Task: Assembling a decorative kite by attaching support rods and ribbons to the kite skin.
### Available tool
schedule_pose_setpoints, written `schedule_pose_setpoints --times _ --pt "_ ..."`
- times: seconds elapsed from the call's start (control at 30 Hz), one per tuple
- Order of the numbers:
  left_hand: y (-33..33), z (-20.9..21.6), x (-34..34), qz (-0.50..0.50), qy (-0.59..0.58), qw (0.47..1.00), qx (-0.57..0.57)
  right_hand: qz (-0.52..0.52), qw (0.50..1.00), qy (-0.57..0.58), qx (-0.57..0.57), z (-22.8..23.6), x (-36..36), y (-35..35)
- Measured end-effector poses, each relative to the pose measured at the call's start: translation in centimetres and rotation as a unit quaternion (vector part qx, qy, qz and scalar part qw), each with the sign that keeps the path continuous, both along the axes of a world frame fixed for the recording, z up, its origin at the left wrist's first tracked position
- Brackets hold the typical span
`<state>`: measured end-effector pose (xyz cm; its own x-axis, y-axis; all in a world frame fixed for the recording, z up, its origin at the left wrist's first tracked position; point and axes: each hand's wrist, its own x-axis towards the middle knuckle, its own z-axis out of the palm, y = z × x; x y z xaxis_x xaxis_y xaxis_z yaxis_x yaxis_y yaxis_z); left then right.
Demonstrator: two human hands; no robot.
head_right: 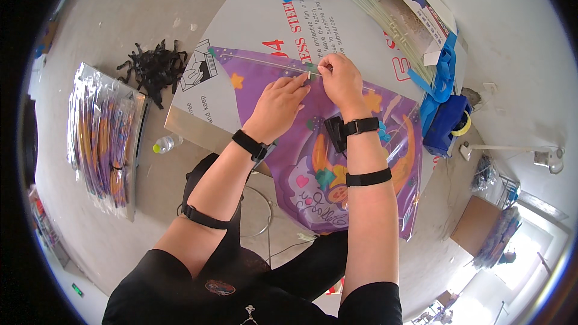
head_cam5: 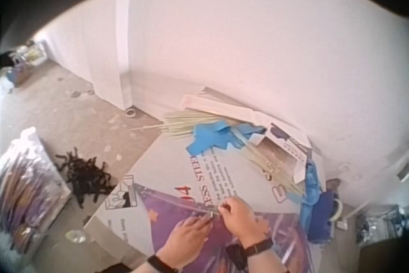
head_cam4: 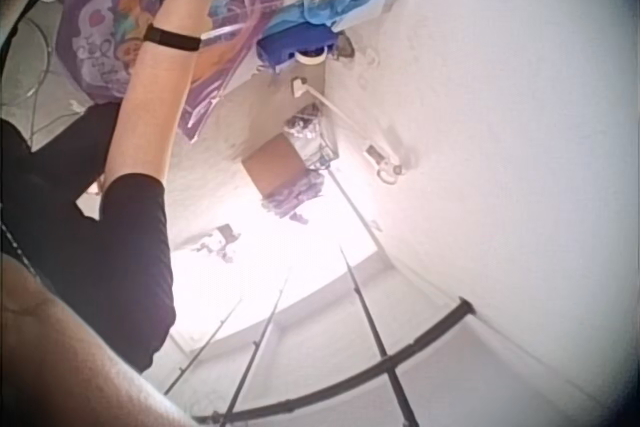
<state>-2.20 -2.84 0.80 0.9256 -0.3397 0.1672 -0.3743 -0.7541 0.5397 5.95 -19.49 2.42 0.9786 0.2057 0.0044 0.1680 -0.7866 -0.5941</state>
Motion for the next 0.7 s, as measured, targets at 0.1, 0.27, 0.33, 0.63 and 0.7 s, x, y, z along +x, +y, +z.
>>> schedule_pose_setpoints --times 0.1,0.27,0.33,0.63,0.7 --pt "0.0 0.3 0.3 0.000 0.022 0.999 -0.034 0.000 1.000 -0.016 0.011 -0.4 0.0 -0.4" --pt "0.5 0.0 0.5 -0.004 0.038 0.996 -0.084 0.005 0.996 -0.085 -0.034 0.3 -1.0 0.3" --pt "0.5 -0.2 0.4 0.004 0.017 0.995 -0.098 0.005 0.994 -0.106 -0.028 0.9 -1.5 1.0" --pt "1.0 0.2 0.6 0.017 -0.008 0.997 -0.078 0.079 0.979 -0.173 -0.069 1.5 -2.4 2.2" --pt "1.2 0.2 0.5 0.024 -0.011 0.996 -0.081 0.099 0.977 -0.174 -0.072 1.7 -2.2 3.0"
